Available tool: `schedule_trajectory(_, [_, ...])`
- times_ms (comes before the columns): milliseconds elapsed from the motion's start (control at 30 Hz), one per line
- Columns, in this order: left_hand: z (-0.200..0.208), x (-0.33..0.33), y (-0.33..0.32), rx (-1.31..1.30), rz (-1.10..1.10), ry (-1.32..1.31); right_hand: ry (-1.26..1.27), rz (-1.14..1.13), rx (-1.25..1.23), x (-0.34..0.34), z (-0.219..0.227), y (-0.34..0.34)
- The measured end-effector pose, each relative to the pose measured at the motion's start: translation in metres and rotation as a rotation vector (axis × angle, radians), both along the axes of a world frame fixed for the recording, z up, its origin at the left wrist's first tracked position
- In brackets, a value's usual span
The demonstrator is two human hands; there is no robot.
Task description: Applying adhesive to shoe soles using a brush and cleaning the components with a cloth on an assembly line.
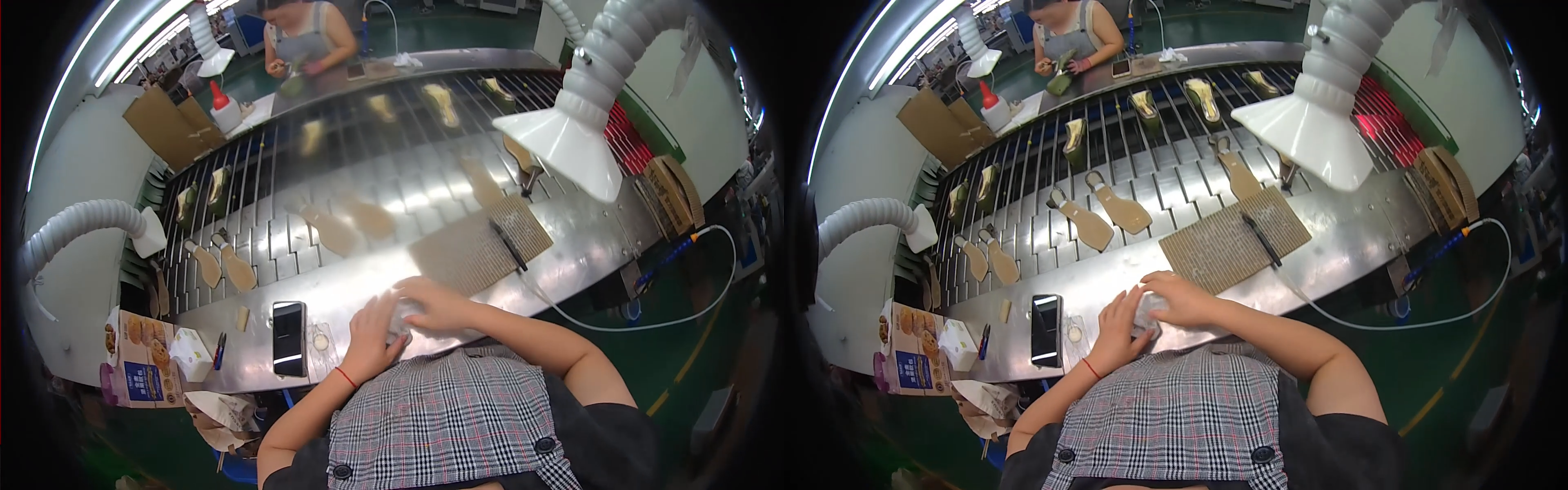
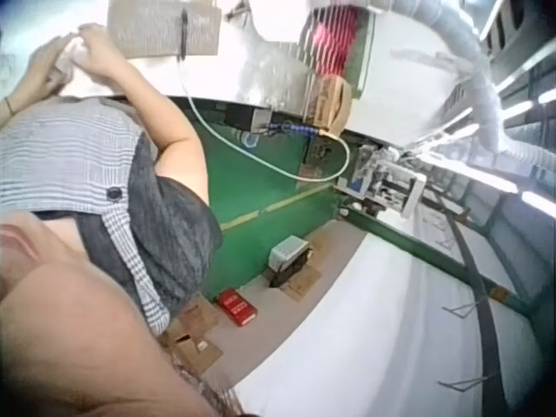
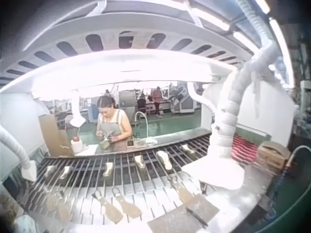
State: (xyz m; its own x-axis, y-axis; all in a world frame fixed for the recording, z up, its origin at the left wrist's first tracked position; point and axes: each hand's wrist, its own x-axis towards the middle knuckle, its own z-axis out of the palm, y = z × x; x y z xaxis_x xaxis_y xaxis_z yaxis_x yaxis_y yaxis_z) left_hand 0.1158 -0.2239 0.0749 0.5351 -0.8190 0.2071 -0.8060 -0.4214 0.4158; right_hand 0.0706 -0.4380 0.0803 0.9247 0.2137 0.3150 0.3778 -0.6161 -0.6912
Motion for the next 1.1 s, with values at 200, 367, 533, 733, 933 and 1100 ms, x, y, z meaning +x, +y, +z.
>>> schedule_trajectory(200, [-0.017,0.009,0.026,0.222,-0.008,-0.246,0.002,-0.827,-0.211,-0.036,-0.003,-0.16])
schedule_trajectory(367, [0.029,-0.005,0.015,0.449,0.251,-0.276,0.304,-0.924,-0.33,-0.08,-0.001,-0.162])
schedule_trajectory(533, [0.023,-0.003,-0.06,0.067,-0.022,0.038,0.322,-0.859,-0.384,-0.113,-0.021,-0.158])
schedule_trajectory(733, [-0.022,-0.011,-0.118,0.101,-0.117,0.063,0.259,-0.883,-0.349,-0.156,-0.028,-0.186])
schedule_trajectory(933, [0.012,-0.014,-0.153,0.105,-0.165,0.002,-0.21,-0.939,-0.178,-0.211,-0.028,-0.147])
schedule_trajectory(1100, [-0.02,0.095,-0.24,0.05,-0.157,0.186,0.409,-1.142,0.858,-0.265,-0.165,-0.092])
